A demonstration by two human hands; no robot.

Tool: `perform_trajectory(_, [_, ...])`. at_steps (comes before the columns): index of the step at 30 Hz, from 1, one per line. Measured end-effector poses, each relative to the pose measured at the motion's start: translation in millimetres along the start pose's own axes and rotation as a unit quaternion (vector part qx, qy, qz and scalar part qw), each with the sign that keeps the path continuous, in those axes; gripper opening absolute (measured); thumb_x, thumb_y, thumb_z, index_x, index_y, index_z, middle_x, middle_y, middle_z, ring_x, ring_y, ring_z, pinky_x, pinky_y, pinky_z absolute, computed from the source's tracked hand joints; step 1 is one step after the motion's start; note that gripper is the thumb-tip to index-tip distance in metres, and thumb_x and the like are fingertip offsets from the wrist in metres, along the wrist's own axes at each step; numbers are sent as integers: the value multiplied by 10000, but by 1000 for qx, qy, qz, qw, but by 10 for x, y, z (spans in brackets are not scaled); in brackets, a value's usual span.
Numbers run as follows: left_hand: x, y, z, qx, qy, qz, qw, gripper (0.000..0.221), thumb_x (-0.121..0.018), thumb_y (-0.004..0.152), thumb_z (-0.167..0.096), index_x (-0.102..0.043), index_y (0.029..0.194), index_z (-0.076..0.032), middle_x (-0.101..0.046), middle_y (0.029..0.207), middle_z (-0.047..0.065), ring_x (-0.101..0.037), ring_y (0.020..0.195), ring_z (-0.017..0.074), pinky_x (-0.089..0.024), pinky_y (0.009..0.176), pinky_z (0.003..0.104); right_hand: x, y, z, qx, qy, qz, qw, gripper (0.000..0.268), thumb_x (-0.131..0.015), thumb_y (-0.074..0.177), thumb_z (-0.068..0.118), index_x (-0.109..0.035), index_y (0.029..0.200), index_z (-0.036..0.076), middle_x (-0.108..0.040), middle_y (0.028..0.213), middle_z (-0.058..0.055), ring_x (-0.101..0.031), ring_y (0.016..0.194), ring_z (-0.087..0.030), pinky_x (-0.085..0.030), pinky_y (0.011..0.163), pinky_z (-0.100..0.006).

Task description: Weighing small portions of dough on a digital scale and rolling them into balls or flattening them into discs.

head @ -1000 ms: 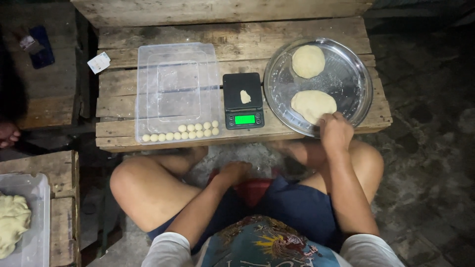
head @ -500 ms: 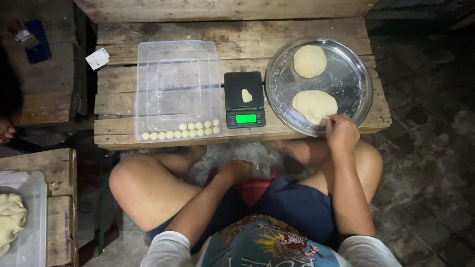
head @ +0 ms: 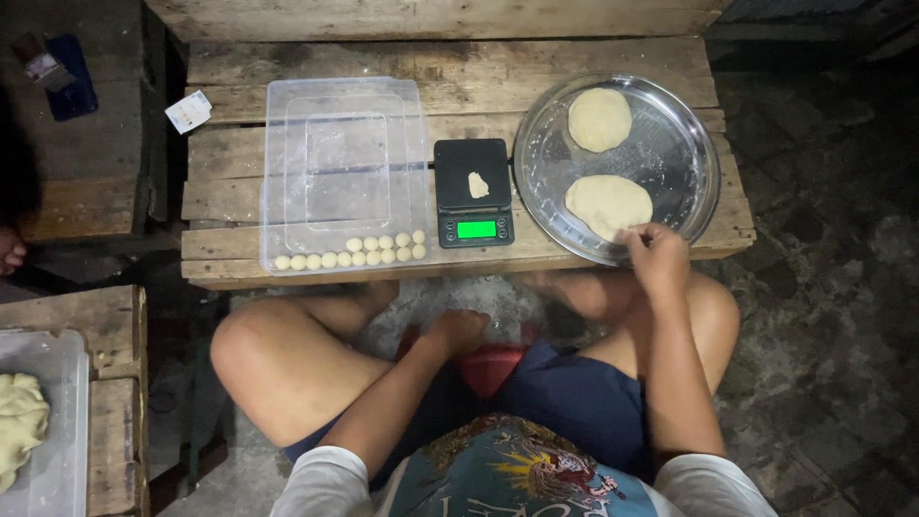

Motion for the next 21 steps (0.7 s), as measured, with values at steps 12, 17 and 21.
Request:
perform_trajectory(12, [-295,165,132,2,25,-1,1000,258,-552,965,-204,-699,1117,-55,-739,948,172,-746,922,338,-597,814,505,-186,-69,717,-44,467,74,880,198,-616,1035,178,-739,1109,42,-665,869,-66,-627,733,-105,-527,649,-221])
perform_trajectory(17, [-315,118,144,-16,27,-35,999,278,-536,930,-222,-699,1100,-74,-749,944,158,-752,927,351,-589,787,517,-345,129,1452,197,316,149,916,211,-622,1049,135,-780,1069,-4,-730,918,-235,-711,913,-375,-528,897,-474])
perform_trajectory(21, [-167,-1,29,-22,52,-72,996,269,-500,945,-200,-707,1069,-80,-760,939,145,-763,925,325,-600,779,491,-365,184,1925,192,274,197,921,187,-627,1023,147,-778,996,39,-721,786,-155,-710,741,-268,-547,823,-450])
Point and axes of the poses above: each hand's wrist, its own y-axis towards the middle knuckle, its own x-axis out of the back of the hand, z = x × y, the point moved 2 cm from there along y, towards the middle knuckle
